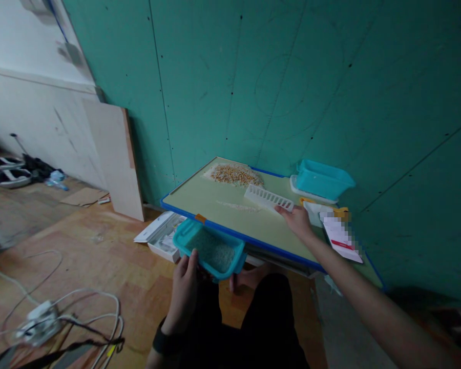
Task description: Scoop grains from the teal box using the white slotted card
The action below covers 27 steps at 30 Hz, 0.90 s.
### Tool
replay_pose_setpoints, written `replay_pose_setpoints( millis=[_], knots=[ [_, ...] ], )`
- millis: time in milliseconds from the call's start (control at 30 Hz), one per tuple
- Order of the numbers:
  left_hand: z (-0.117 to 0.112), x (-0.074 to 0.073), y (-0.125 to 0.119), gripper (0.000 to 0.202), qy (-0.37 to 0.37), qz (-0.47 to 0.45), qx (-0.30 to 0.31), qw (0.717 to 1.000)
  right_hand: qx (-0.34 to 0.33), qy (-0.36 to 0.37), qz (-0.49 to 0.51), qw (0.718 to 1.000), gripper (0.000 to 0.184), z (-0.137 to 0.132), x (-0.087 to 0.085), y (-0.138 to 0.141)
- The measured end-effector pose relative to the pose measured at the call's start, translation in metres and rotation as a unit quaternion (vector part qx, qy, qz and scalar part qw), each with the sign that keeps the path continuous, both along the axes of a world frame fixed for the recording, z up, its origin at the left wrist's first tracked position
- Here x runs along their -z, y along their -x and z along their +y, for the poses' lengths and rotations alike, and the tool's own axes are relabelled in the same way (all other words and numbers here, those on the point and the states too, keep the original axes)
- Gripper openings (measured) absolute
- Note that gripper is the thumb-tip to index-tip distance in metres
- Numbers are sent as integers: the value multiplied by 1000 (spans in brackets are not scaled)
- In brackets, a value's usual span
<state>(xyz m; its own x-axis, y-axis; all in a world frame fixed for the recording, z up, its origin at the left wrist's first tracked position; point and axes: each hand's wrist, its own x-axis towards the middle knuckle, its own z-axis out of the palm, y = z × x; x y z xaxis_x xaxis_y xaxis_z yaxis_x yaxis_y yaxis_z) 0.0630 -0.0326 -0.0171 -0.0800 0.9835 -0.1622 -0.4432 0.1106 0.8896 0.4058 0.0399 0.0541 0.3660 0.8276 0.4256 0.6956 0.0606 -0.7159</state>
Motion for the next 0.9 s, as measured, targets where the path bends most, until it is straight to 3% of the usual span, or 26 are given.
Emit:
replay_pose_setpoints(
  millis=[400, 633, 900],
  knots=[
    [-6, -1, -4, 52, 12, 23, -29, 999, -94, -16, 20, 995, 37, -23, 2, 48],
    [-13, -6, -5, 51, 4, 12, -10, 1000, -138, -28, 34, 990, 32, -22, -1, 69],
    [-13, -10, -9, 55, -1, 31, 16, 999, -77, -42, 38, 995, 43, -27, -13, 64]
  ],
)
